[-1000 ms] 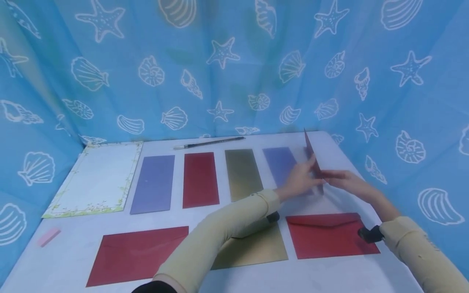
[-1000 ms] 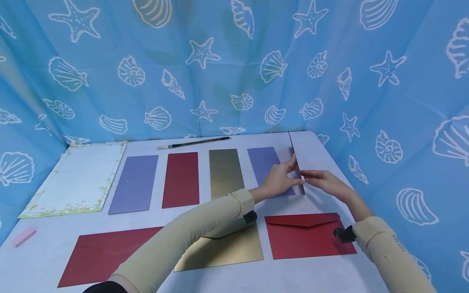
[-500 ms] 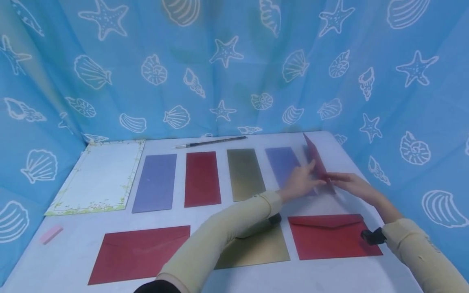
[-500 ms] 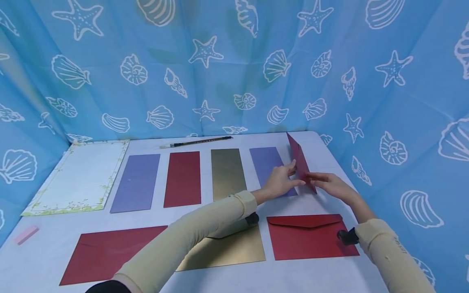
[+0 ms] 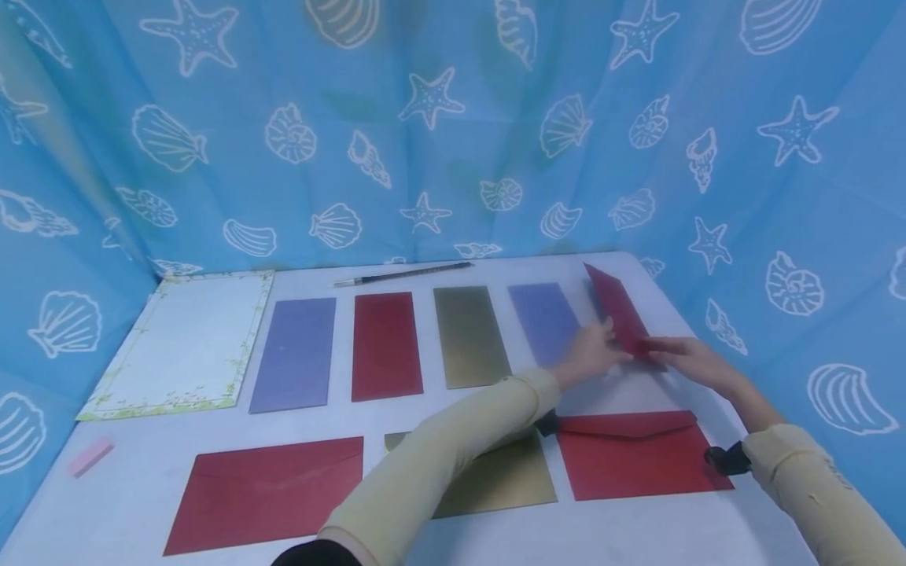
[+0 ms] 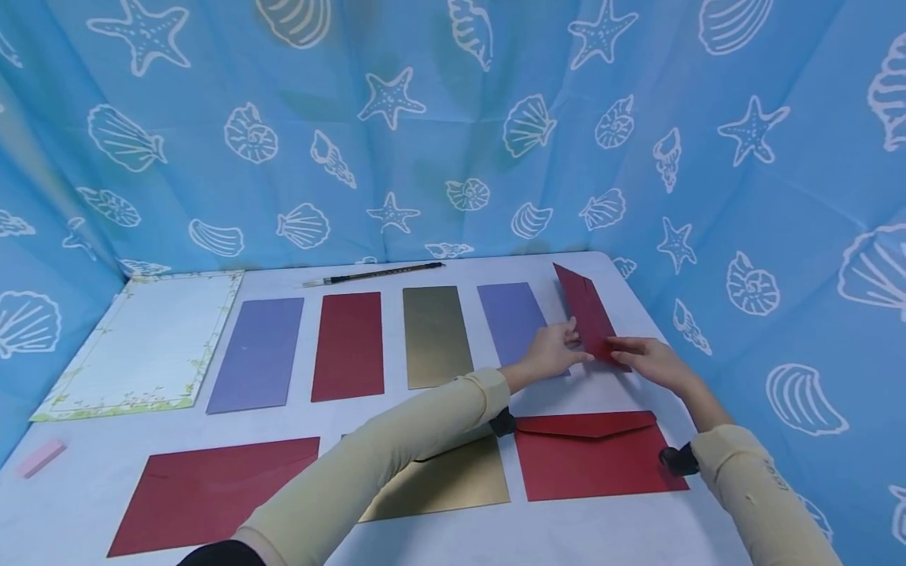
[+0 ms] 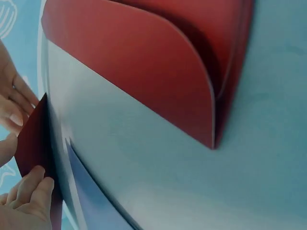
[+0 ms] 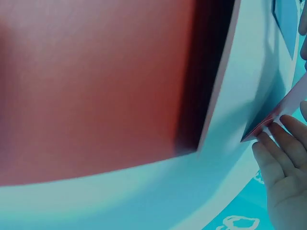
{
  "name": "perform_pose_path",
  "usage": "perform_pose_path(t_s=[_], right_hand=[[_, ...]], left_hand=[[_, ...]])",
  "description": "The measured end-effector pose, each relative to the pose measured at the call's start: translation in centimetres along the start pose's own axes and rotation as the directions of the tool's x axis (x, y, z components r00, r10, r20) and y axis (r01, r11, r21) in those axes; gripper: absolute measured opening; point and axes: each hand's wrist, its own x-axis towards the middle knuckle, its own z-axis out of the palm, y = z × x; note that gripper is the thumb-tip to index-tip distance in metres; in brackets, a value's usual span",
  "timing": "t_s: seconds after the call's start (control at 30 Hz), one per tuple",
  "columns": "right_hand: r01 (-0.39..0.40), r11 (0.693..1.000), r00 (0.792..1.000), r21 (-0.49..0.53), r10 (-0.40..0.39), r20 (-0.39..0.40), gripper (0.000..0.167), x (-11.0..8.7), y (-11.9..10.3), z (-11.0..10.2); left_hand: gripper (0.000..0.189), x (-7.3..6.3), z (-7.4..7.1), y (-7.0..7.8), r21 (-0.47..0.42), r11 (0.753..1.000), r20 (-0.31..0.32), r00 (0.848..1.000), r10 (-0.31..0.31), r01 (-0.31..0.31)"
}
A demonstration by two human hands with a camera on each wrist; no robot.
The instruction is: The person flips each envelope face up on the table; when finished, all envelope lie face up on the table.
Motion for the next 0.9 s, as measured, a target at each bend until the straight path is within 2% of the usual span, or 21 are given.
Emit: perform_pose_path(t_s=[0.27, 0.53, 0.7, 0.77, 0.83, 0.9], right_hand=[[-0.046, 0.997, 0.999, -0.054, 0.046, 0.005, 0.058, -0.5, 0.7, -0.2], [-0.036, 0.983, 0.998, -0.180, 0.028, -0.049, 0.054, -0.2, 1.6, -0.4], [-0.027, 0.975, 0.999, -0.219, 0.018, -0.041, 0.052, -0.2, 1.5, -0.7], [-0.028, 0.973, 0.999, -0.228, 0.019, -0.040, 0.053, -0.3, 1.1, -0.6], [-0.022, 0.973, 0.999, -0.230, 0.012, -0.043, 0.053, -0.3, 1.0, -0.5], [-0.020, 0.977, 0.999, -0.214, 0.009, -0.052, 0.054, -0.5, 0.9, -0.3]], left_hand=[[0.075, 0.1, -0.2, -0.6, -0.044, 0.999, 0.002, 1.000, -0.023, 0.023], [0.069, 0.8, -0.1, -0.7, 0.085, 0.996, 0.026, 1.000, 0.004, -0.007], [0.064, 0.5, -0.3, -0.7, 0.099, 0.995, 0.063, 0.998, 0.021, -0.027], [0.062, 0.3, -0.5, -0.8, 0.115, 0.992, 0.089, 0.995, 0.042, -0.052], [0.061, 0.1, -0.9, -0.8, 0.188, 0.976, 0.137, 0.987, 0.086, -0.111], [0.062, -0.1, -1.3, -0.9, 0.291, 0.936, 0.210, 0.967, 0.142, -0.200]])
